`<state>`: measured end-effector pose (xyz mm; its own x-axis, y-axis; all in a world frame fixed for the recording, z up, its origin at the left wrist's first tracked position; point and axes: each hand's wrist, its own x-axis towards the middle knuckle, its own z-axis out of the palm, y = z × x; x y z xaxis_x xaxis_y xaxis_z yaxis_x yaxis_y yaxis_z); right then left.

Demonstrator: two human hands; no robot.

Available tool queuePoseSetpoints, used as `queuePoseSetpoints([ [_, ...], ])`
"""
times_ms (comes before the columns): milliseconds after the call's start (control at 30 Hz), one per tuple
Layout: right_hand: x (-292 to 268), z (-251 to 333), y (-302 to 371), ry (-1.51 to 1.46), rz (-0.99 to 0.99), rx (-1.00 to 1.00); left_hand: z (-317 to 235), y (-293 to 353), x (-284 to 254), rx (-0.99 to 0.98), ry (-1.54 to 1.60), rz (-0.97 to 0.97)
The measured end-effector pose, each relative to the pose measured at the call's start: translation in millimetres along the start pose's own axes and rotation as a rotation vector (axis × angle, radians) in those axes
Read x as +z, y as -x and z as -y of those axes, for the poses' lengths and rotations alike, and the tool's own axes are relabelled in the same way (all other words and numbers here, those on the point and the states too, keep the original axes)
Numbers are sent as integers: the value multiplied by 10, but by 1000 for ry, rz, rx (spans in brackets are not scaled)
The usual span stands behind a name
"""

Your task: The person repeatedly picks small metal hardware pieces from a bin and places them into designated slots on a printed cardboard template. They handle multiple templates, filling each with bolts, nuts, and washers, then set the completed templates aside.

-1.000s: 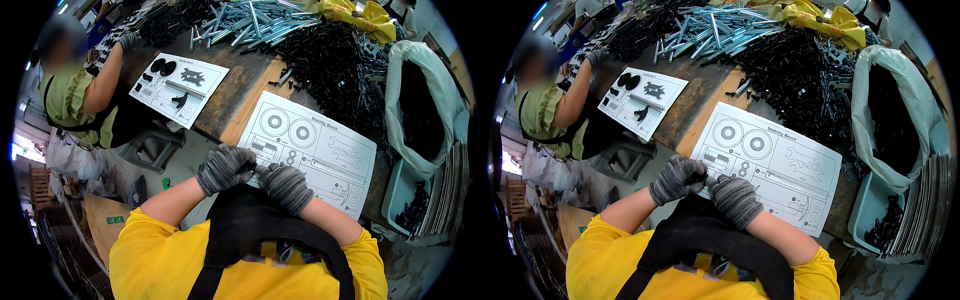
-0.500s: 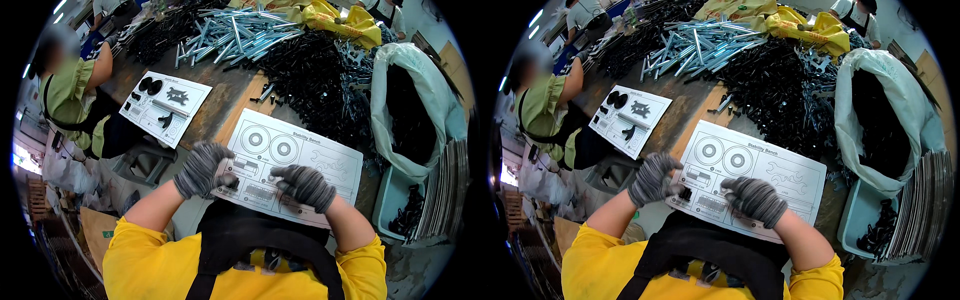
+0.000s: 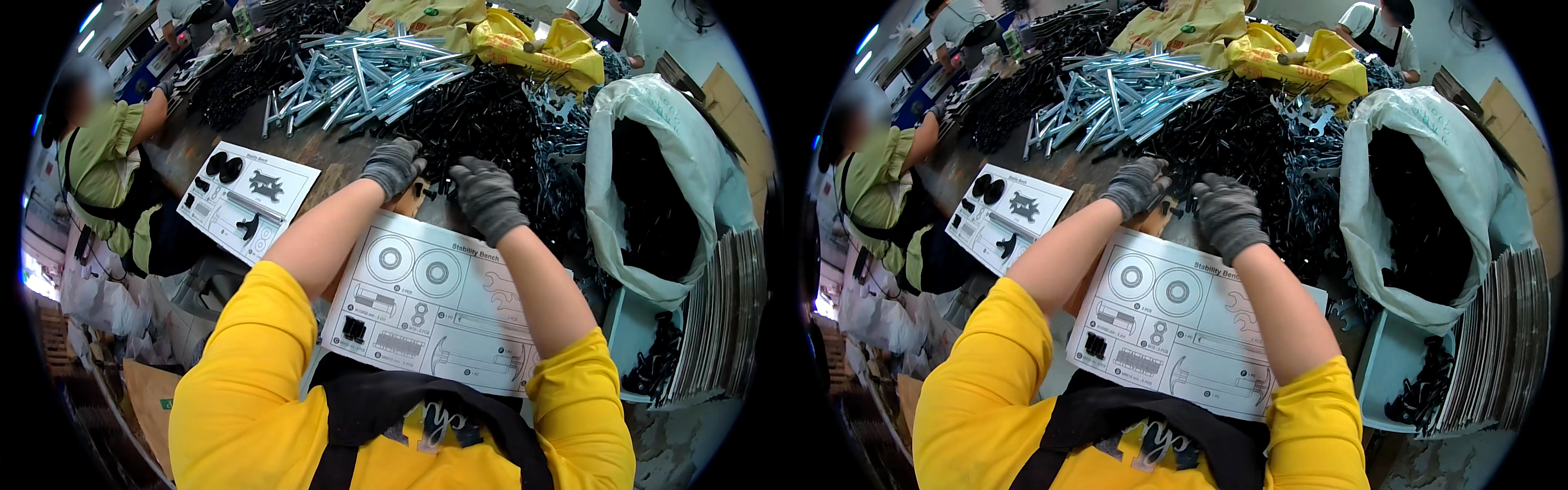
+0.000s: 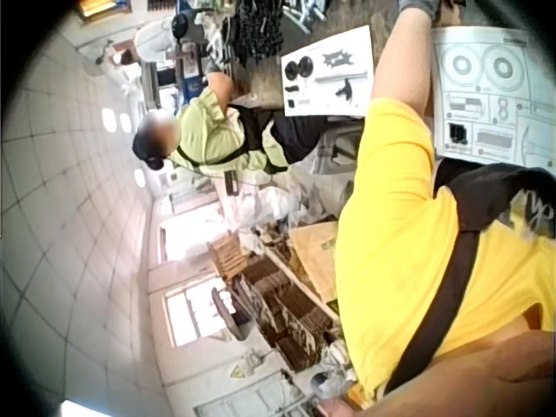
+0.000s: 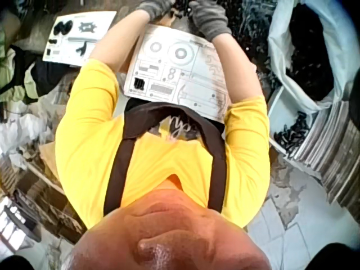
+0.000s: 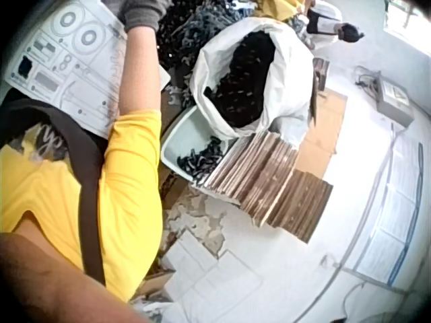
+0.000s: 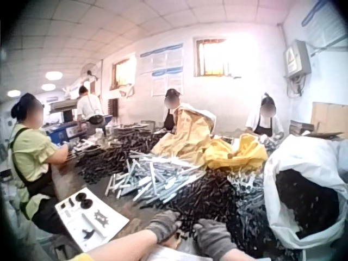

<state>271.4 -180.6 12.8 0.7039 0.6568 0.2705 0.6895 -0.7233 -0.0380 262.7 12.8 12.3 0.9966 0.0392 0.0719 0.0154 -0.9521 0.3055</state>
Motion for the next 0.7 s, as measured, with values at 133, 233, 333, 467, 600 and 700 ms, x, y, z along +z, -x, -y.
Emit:
queuePoseSetpoints([
  [133,182,186,-245,248,206,-119,-51,-229,130,-52,-207,118],
  [233,270,160,-306,348,258,-88,-119,-249,55,-52,-238,129],
  [333,38,237,-351,392,355,-94,-44,-115,-70,-67,-196,109],
  [467,148,78,-237,360,170,-129,55,71,-227,-87,5,-91],
  [600,-166,270,-15,-90,163,55,570,372,-269,-185,765,-203],
  [700,-407,553,383,-483,178,117,593,671,-359,-476,1553,-243],
])
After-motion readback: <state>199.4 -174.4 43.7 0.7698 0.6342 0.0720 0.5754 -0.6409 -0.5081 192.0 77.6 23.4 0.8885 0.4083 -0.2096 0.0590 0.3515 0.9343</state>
